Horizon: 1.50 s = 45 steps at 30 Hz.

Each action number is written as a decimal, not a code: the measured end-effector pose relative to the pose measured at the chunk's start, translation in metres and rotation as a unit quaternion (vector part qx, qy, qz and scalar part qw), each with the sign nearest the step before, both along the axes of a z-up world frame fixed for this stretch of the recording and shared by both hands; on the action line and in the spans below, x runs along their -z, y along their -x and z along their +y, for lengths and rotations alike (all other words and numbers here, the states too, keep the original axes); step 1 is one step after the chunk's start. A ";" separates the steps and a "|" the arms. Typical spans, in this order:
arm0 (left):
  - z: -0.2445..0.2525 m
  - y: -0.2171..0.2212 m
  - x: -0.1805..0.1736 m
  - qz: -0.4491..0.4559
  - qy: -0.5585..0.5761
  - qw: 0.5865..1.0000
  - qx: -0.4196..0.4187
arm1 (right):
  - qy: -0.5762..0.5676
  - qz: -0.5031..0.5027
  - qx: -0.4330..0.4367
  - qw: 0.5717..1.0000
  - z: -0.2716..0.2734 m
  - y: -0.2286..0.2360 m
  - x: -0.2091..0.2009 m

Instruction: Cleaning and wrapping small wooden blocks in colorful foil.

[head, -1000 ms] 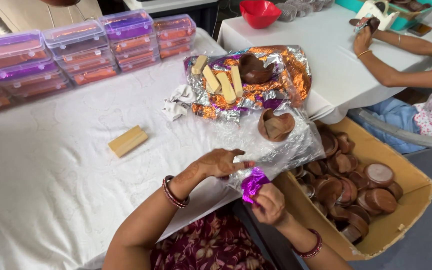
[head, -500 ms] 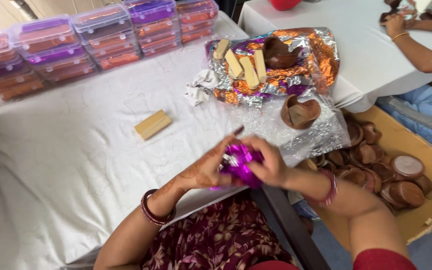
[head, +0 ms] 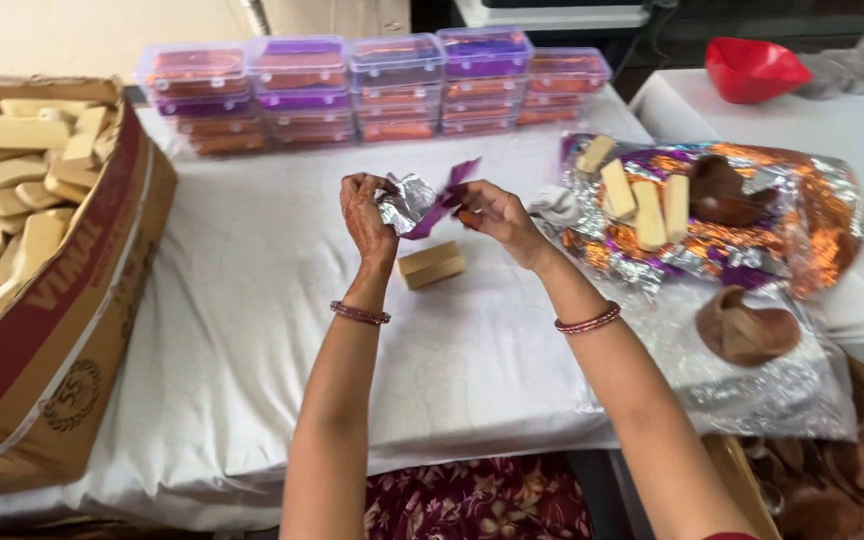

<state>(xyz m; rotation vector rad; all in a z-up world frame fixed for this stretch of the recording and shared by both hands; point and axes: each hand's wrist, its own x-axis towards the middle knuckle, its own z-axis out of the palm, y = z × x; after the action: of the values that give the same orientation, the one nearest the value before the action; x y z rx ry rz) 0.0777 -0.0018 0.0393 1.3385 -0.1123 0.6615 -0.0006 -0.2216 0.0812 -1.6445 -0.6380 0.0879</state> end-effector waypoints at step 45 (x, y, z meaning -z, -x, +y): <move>0.028 -0.013 0.075 0.063 -0.255 0.961 0.083 | 0.217 -0.043 0.044 0.974 0.023 0.013 0.038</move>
<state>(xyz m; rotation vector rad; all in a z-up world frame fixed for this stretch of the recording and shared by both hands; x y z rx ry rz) 0.0905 0.0267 -0.0357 1.8400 -0.3052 0.4143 -0.0141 -0.1983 0.0437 -2.1057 -0.6393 0.0973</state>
